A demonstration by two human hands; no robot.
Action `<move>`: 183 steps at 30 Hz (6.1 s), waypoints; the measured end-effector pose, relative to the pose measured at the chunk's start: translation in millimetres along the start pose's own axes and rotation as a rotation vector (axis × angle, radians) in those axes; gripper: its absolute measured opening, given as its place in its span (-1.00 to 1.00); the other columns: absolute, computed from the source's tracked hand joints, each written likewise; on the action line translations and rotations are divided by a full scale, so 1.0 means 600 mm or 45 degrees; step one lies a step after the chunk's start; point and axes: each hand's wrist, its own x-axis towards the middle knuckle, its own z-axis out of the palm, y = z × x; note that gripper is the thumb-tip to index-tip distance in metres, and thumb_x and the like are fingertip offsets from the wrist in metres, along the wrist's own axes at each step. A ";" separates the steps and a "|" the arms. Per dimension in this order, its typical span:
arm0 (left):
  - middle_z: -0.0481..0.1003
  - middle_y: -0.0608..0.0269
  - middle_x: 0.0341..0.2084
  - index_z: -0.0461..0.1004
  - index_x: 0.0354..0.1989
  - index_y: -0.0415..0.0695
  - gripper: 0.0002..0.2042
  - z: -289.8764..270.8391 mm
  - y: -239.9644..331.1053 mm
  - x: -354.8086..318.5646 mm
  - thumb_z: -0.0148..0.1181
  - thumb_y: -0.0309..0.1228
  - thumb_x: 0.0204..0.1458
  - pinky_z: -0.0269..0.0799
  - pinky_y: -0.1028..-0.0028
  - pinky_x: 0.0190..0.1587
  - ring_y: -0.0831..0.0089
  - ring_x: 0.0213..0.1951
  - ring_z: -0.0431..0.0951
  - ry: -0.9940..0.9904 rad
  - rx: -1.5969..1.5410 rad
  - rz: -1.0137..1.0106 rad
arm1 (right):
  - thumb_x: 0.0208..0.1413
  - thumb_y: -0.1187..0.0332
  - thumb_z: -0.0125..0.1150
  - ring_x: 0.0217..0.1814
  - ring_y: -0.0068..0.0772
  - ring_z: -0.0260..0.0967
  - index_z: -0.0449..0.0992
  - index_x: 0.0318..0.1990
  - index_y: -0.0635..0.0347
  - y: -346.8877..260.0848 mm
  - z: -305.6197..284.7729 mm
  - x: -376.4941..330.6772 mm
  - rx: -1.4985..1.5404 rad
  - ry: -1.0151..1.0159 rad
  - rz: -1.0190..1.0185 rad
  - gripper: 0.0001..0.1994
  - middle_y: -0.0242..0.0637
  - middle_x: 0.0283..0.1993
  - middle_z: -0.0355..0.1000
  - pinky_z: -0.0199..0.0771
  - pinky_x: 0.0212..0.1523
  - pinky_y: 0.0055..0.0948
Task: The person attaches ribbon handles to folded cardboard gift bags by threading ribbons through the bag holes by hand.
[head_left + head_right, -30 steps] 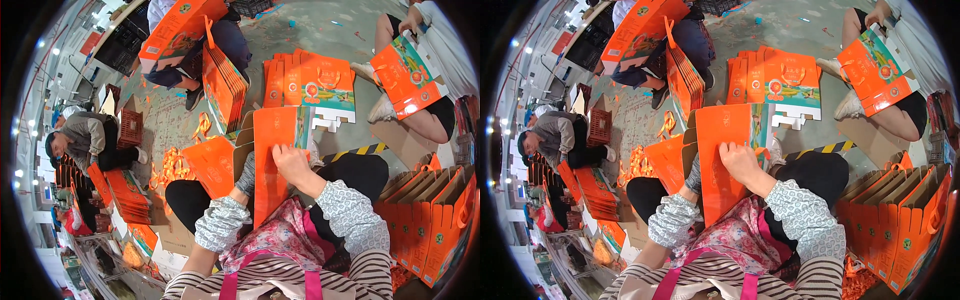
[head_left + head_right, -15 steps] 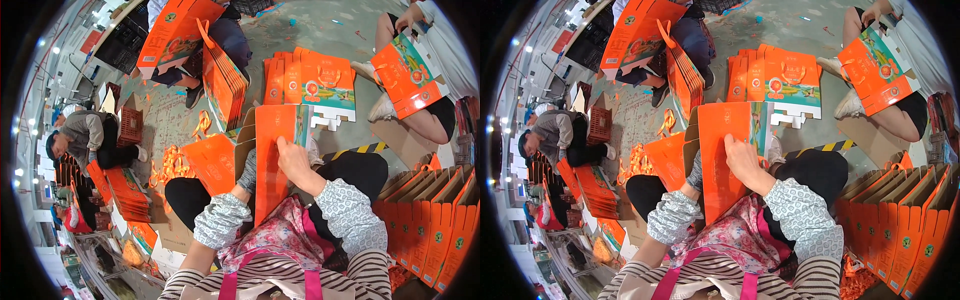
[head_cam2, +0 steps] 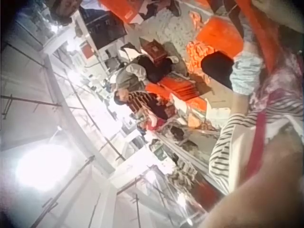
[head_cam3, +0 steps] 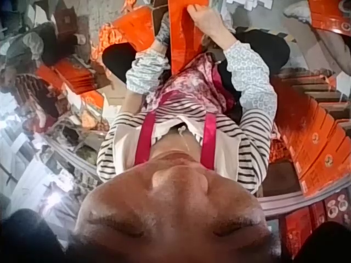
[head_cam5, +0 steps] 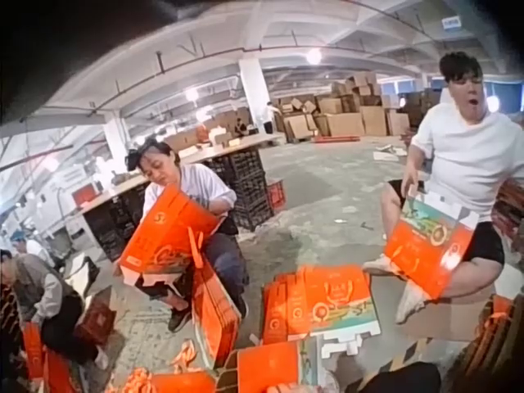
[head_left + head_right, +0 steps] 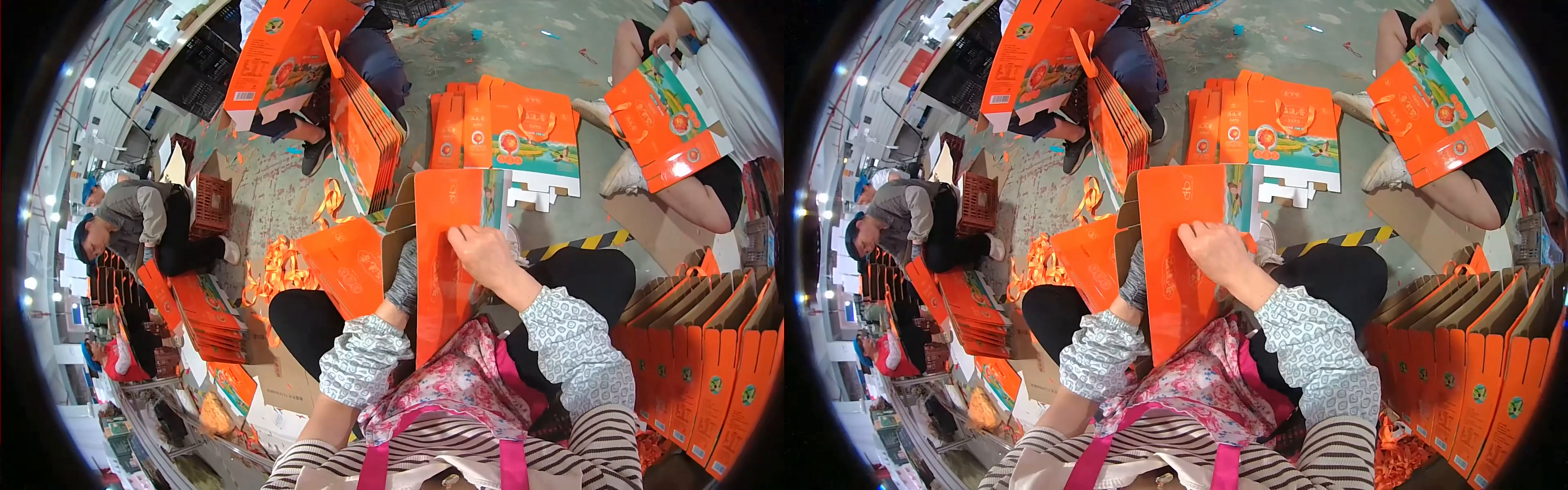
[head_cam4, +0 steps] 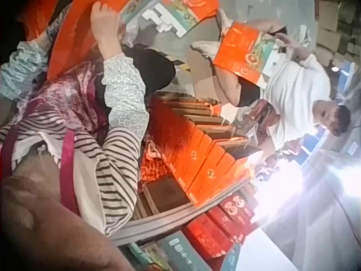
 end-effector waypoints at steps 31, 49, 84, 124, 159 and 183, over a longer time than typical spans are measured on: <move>0.48 0.06 -0.36 0.44 -0.23 -0.17 -0.79 -0.055 -0.005 0.028 -0.01 -0.38 0.00 0.37 0.36 -0.28 0.21 -0.30 0.48 -0.046 1.237 0.343 | 0.03 0.35 0.09 -0.57 -0.44 0.40 0.40 -0.32 0.25 0.004 -0.048 0.030 1.051 -0.544 1.008 -0.85 -0.24 -0.50 0.46 0.34 -0.55 -0.46; 0.46 0.01 -0.36 0.44 -0.23 -0.16 -0.77 -0.030 0.020 0.001 0.04 -0.35 -0.05 0.38 0.31 -0.29 0.09 -0.29 0.46 -0.069 1.551 0.514 | -0.01 0.52 0.07 -0.62 -0.55 0.29 0.32 -0.41 0.35 0.027 0.000 0.003 0.956 -0.397 0.699 -0.92 -0.32 -0.64 0.35 0.23 -0.58 -0.50; 0.48 0.27 -0.37 0.43 -0.22 -0.17 -0.82 -0.139 -0.059 -0.054 -0.08 -0.42 0.10 0.40 0.52 -0.30 0.54 -0.35 0.43 0.213 0.389 -0.142 | 0.17 0.32 -0.13 0.25 -0.27 0.10 0.18 0.10 0.36 0.150 -0.276 -0.038 2.290 1.308 0.393 -0.61 -0.05 0.28 0.01 0.21 0.05 -0.33; 0.48 0.41 -0.49 0.50 -0.37 -0.25 -0.83 -0.148 -0.091 -0.082 0.15 -0.39 -0.02 0.35 0.51 -0.43 0.65 -0.43 0.38 0.164 0.232 -0.252 | -0.02 0.33 0.03 -0.54 0.05 0.35 0.38 -0.53 0.21 -0.084 0.091 -0.077 0.320 -0.615 0.444 -0.84 -0.02 -0.66 0.35 0.31 -0.51 -0.05; 0.47 0.39 -0.41 0.49 -0.27 -0.22 -0.84 -0.163 -0.140 -0.081 0.04 -0.44 0.04 0.37 0.52 -0.33 0.63 -0.37 0.38 0.072 0.195 -0.231 | -0.02 0.30 0.08 -0.54 0.01 0.37 0.39 -0.54 0.22 -0.074 0.090 -0.073 0.217 -0.642 0.387 -0.81 -0.05 -0.66 0.35 0.30 -0.54 -0.10; 0.47 0.00 -0.33 0.43 -0.23 -0.19 -0.76 -0.120 -0.075 -0.101 0.01 -0.32 -0.02 0.37 0.35 -0.22 0.16 -0.25 0.47 0.048 1.199 0.012 | -0.01 0.33 0.07 -0.47 -0.02 0.41 0.30 -0.37 0.25 -0.079 0.089 -0.063 0.332 -0.646 0.393 -0.82 -0.07 -0.54 0.41 0.34 -0.49 -0.09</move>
